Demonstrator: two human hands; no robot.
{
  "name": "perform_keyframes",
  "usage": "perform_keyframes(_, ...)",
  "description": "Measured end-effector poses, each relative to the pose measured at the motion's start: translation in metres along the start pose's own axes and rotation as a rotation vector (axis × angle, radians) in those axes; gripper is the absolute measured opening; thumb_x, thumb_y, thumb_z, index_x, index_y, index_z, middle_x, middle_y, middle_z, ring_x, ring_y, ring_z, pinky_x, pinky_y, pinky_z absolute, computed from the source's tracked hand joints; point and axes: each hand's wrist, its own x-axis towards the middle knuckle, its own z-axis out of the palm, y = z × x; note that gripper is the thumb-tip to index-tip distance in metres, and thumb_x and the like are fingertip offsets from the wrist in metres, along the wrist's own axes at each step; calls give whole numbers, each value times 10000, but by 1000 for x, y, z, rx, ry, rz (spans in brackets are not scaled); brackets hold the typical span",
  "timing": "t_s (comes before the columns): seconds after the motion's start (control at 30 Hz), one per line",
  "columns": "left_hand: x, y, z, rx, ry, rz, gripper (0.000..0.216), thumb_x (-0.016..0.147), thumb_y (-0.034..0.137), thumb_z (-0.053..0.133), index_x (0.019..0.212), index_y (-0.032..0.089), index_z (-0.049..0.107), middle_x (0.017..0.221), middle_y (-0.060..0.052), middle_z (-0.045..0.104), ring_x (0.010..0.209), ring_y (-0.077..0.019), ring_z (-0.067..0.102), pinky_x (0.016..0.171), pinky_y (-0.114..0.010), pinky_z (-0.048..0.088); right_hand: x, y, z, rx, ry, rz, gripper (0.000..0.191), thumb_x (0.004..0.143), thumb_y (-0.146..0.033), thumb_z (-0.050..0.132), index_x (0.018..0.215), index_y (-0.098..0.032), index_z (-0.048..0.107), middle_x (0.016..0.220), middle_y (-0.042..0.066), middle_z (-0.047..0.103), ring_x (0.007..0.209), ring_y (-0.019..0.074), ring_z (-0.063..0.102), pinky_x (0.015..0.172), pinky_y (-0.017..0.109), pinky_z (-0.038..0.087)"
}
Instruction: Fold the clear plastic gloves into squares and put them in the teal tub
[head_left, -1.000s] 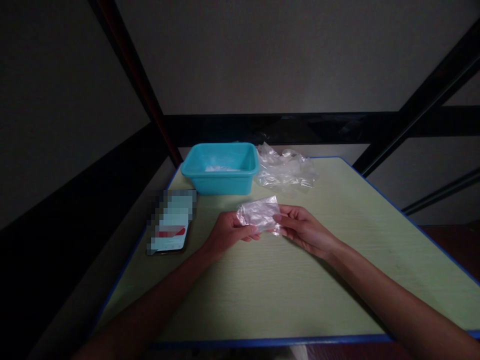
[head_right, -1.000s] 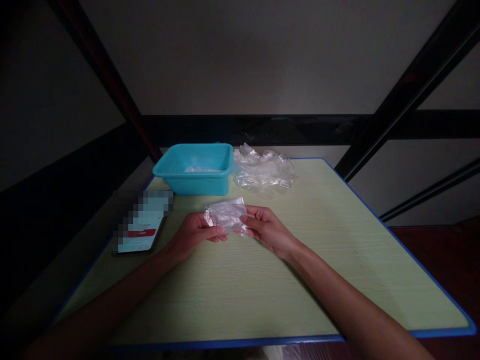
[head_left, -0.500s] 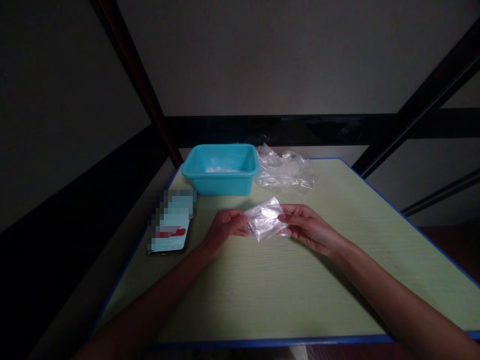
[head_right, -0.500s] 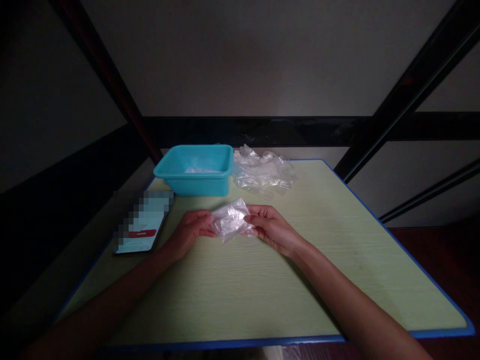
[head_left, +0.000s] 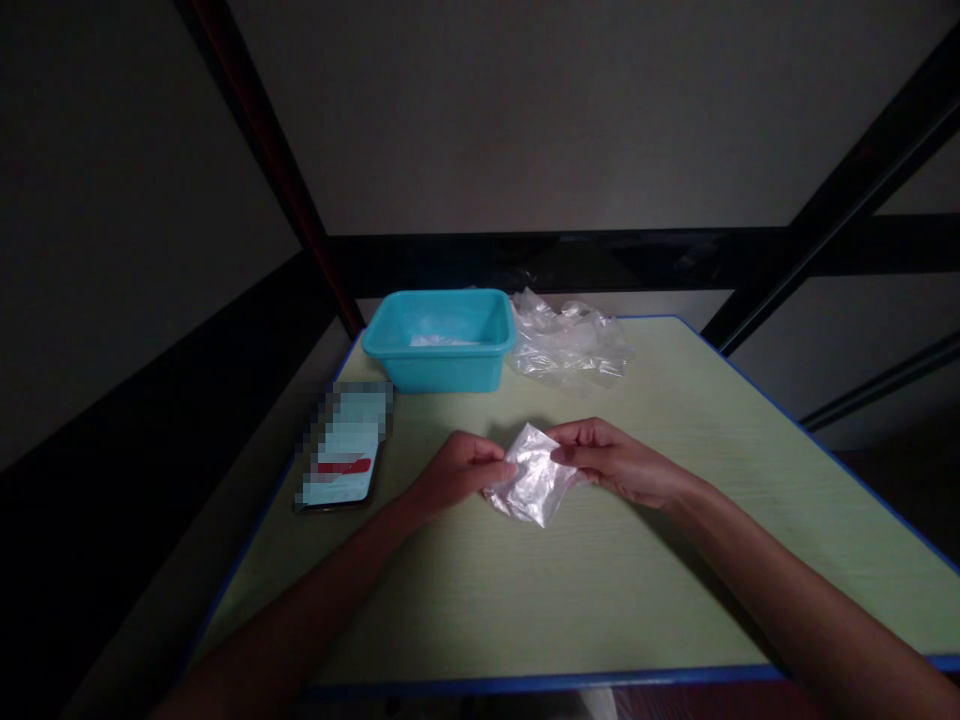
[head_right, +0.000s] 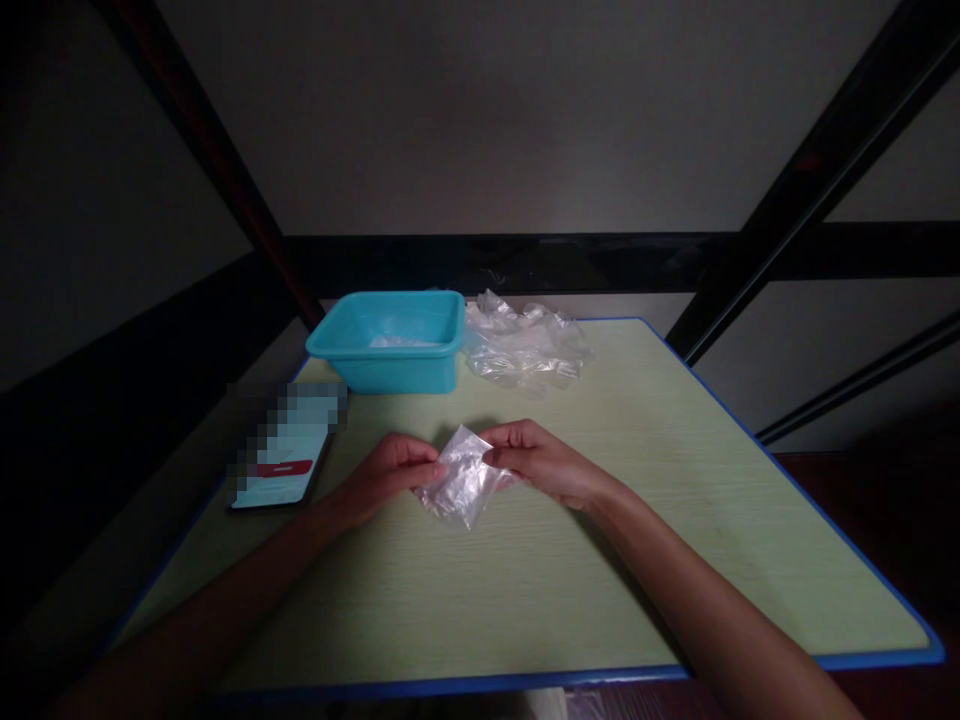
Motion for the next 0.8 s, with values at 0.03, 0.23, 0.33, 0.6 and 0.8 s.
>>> perform_keyframes(0.03, 0, 0, 1, 0, -3, -3, 192, 569, 314, 644, 498, 136, 623, 432, 2, 576, 416, -92, 479, 433, -188, 324, 0, 0, 0, -13, 2, -7, 148, 686, -188, 658, 810, -132, 717, 665, 9, 654, 590, 80, 556, 581, 205, 428)
perform_keyframes(0.23, 1, 0, 3, -50, 47, -28, 201, 558, 322, 663, 528, 126, 629, 473, -8, 600, 427, -99, 518, 439, -194, 385, 1, -2, 4, 46, 142, -53, 471, 687, -144, 671, 1147, -164, 576, 639, -42, 609, 545, 63, 526, 559, 192, 437)
perform_keyframes(0.33, 2, -1, 3, -114, 150, -13, 218, 559, 342, 677, 559, 127, 640, 515, -5, 617, 470, -117, 559, 486, -220, 451, 1, -3, 5, 165, 169, -92, 699, 670, -140, 691, 1311, -205, 419, 614, -69, 576, 551, 64, 533, 614, 206, 477)
perform_keyframes(0.6, 6, -8, 7, -331, 396, 42, 282, 515, 381, 744, 614, 132, 657, 588, 1, 637, 556, -130, 587, 552, -250, 514, 7, 7, 16, 278, 110, -298, 970, 667, -233, 718, 1423, -348, 121, 719, -64, 613, 650, 86, 569, 735, 247, 476)
perform_keyframes(0.8, 6, -10, 10, -366, 415, 46, 312, 500, 390, 765, 635, 128, 663, 600, 6, 640, 559, -128, 594, 544, -239, 516, 11, 18, 22, 37, 123, -386, 661, 735, -280, 660, 1339, -291, 393, 1011, 35, 658, 818, 140, 596, 801, 309, 444)
